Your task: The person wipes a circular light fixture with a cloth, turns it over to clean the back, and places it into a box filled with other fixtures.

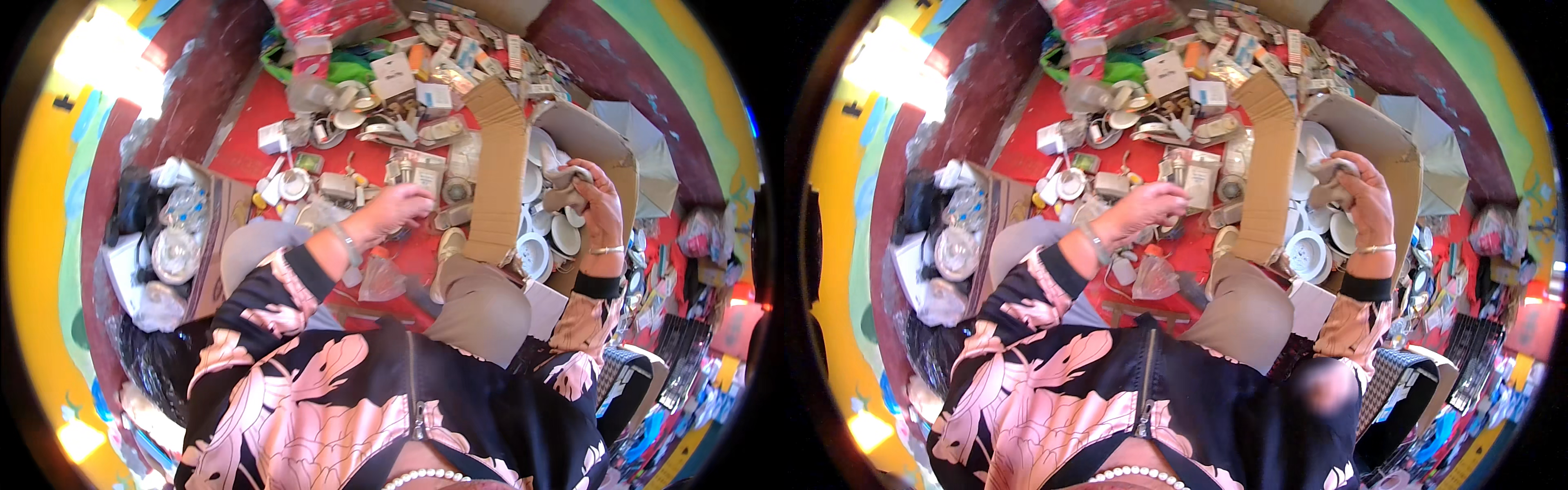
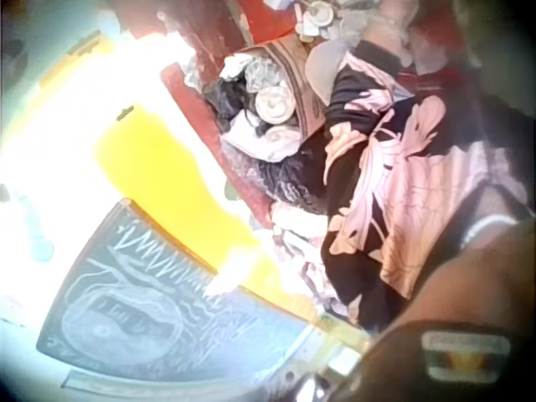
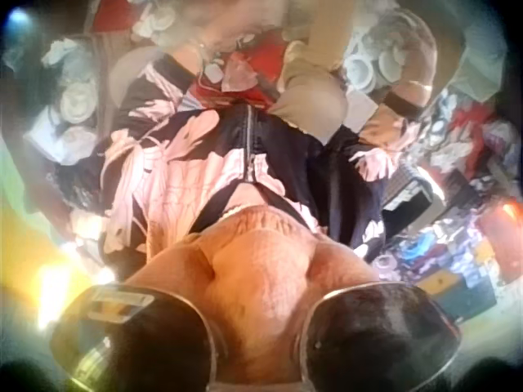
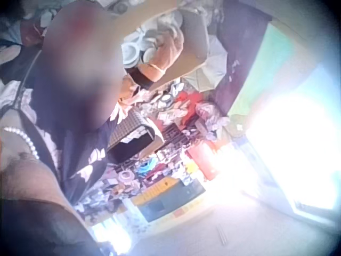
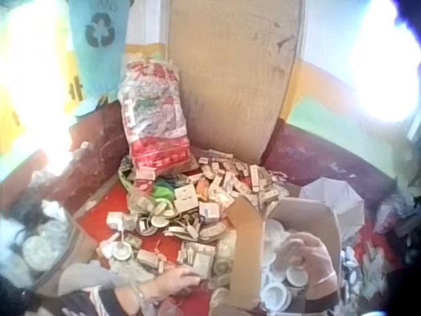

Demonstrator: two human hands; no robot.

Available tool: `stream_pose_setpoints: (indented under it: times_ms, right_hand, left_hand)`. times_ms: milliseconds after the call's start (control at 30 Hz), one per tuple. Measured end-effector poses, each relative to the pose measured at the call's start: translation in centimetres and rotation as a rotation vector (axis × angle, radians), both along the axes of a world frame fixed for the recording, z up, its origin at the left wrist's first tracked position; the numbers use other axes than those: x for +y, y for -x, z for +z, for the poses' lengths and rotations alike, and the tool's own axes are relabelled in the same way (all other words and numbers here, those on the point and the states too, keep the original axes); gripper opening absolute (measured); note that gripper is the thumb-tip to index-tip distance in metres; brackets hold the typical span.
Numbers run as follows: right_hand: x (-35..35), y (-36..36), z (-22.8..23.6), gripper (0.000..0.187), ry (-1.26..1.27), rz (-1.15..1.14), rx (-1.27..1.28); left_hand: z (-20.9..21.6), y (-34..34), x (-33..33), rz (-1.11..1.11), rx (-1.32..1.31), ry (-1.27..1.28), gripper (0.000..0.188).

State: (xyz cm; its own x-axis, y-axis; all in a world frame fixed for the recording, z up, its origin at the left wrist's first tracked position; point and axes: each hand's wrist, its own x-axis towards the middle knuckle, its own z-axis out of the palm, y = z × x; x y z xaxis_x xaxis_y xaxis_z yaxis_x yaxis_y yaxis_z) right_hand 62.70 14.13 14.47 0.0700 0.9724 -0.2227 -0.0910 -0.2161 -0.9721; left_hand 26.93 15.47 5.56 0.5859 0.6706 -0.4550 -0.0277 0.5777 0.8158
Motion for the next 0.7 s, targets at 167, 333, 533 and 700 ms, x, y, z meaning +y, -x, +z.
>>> stream_pose_setpoints:
  times_ms: [167, 333, 533, 700]
  right_hand:
    - [-2.0, 15.6, 3.0, 0.034, -0.103, 0.418, -0.309]
    - [-3.0, 22.2, 0.9, 0.034, -0.18, 0.359, -0.391]
    - [-4.8, 26.4, -3.8, 0.035, 0.121, 0.251, 0.045]
    - [-0.5, 20.8, -6.6, 0.028, 0.132, -0.068, 0.292]
  left_hand:
    - [-0.1, -1.2, -2.5, 0.206, -0.246, -0.323, 0.056]
    - [1.1, 2.2, -2.1, -0.001, -0.283, -0.224, 0.042]
    - [-1.5, 6.4, -2.5, 0.045, -0.235, -0.195, 0.042]
    - [0.8, 9.4, -0.7, 0.072, -0.079, -0.011, 0.049]
